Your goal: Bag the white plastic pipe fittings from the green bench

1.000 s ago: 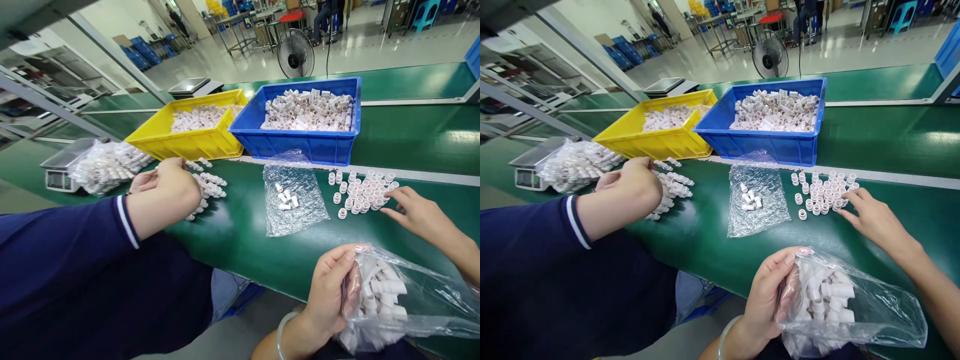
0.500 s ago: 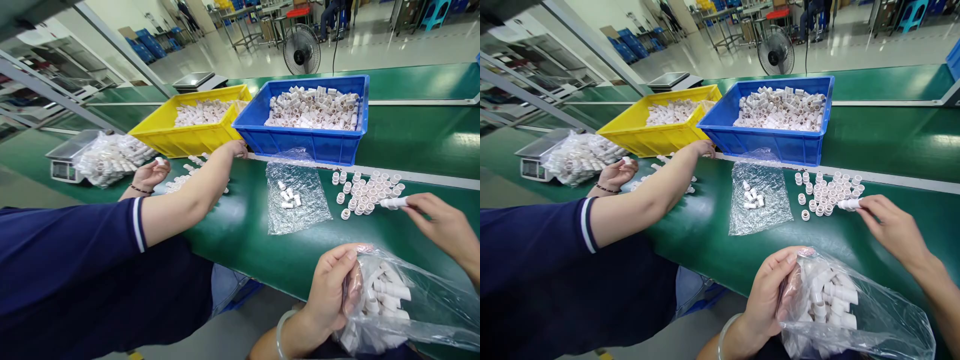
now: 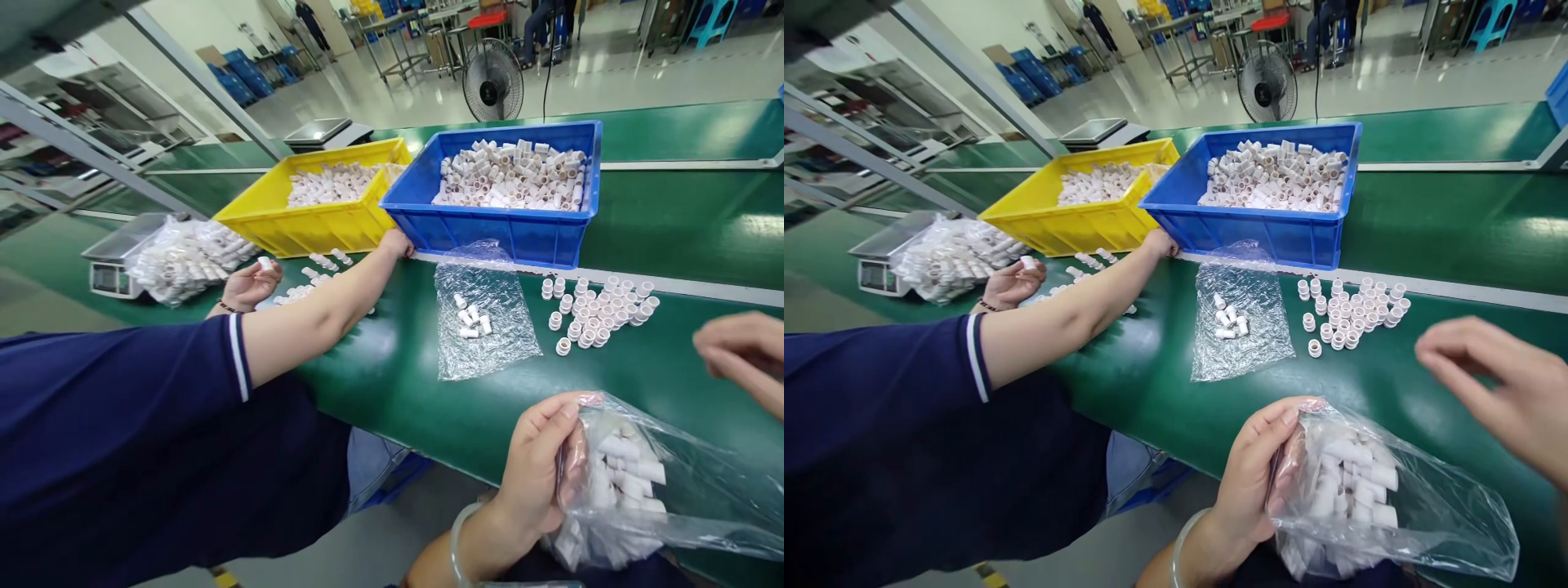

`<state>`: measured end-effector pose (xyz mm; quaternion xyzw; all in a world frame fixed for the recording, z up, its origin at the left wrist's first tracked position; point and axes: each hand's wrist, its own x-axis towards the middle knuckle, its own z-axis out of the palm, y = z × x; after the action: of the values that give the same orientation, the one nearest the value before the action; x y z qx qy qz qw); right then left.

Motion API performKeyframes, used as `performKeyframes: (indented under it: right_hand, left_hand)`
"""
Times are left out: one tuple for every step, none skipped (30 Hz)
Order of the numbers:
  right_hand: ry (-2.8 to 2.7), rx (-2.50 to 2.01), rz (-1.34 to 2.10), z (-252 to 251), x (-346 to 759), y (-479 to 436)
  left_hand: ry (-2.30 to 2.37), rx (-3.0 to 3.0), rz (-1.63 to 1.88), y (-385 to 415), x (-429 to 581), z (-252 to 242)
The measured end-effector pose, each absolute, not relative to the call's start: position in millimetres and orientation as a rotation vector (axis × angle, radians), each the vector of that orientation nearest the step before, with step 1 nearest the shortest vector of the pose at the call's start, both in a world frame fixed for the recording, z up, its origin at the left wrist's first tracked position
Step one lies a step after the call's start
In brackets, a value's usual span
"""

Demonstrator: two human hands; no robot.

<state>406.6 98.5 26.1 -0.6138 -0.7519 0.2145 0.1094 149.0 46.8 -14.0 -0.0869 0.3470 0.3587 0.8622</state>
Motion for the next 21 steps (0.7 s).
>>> performKeyframes:
  right_hand:
    - [-2.227,-1.923,0.549,11.0,419.6,110.5]
    - [-2.288,-2.004,0.502,-6.0,432.3,121.4]
    - [-2.388,-2.012,0.478,-23.5,444.0,130.4]
    - [-2.517,-2.002,0.448,-40.4,454.0,137.1]
    - [-2.589,-1.99,0.446,-55.4,461.7,141.5]
    - [-2.651,-1.962,0.446,-67.7,467.3,143.7]
    - [-2.695,-1.936,0.444,-76.9,470.7,144.2]
    - [-2.72,-1.912,0.44,-82.9,472.6,143.5]
    - [-2.742,-1.886,0.425,-86.2,473.3,142.2]
    - [-2.761,-1.86,0.405,-87.5,473.5,140.6]
    - [-2.776,-1.834,0.384,-87.6,473.5,139.2]
    - [-2.788,-1.806,0.366,-87.3,473.6,138.0]
    - [-2.794,-1.778,0.355,-87.2,474.0,137.1]
    - [-2.798,-1.746,0.345,-87.8,474.5,136.3]
    - [-2.794,-1.715,0.328,-89.3,475.2,135.5]
    - [-2.783,-1.688,0.304,-91.6,475.9,134.7]
    - [-2.765,-1.669,0.276,-94.5,476.4,133.7]
    - [-2.746,-1.659,0.247,-97.7,476.7,132.6]
    - [-2.725,-1.658,0.222,-100.5,476.6,131.5]
    - [-2.704,-1.667,0.203,-102.3,476.2,130.7]
    - [-2.684,-1.682,0.193,-102.4,475.5,130.1]
  left_hand:
    - [0.728,-0.18,0.75,46.4,148.8,-13.5]
    - [0.727,-0.176,0.747,45.9,148.8,-13.0]
    - [0.726,-0.171,0.747,45.3,148.9,-12.7]
    - [0.726,-0.164,0.748,44.9,149.0,-12.5]
    - [0.73,-0.159,0.749,44.5,149.0,-12.5]
    - [0.734,-0.154,0.75,44.4,149.0,-12.6]
    - [0.741,-0.153,0.753,44.5,148.8,-12.9]
    - [0.748,-0.154,0.755,44.9,148.5,-13.3]
    - [0.753,-0.156,0.755,45.6,148.2,-13.7]
    - [0.756,-0.159,0.752,46.4,147.9,-14.0]
    - [0.756,-0.161,0.748,47.3,147.8,-14.2]
    - [0.755,-0.163,0.742,48.2,147.9,-14.4]
    - [0.754,-0.164,0.735,49.0,148.2,-14.6]
    - [0.752,-0.164,0.731,49.6,148.7,-14.8]
    - [0.75,-0.165,0.729,50.0,149.3,-15.0]
    - [0.748,-0.165,0.728,50.2,149.8,-15.2]
    - [0.747,-0.165,0.73,50.2,150.3,-15.5]
    - [0.745,-0.165,0.731,50.1,150.4,-15.8]
    - [0.743,-0.166,0.733,49.9,150.2,-16.0]
    - [0.743,-0.168,0.733,49.7,149.7,-16.2]
    - [0.745,-0.168,0.732,49.4,149.0,-16.2]
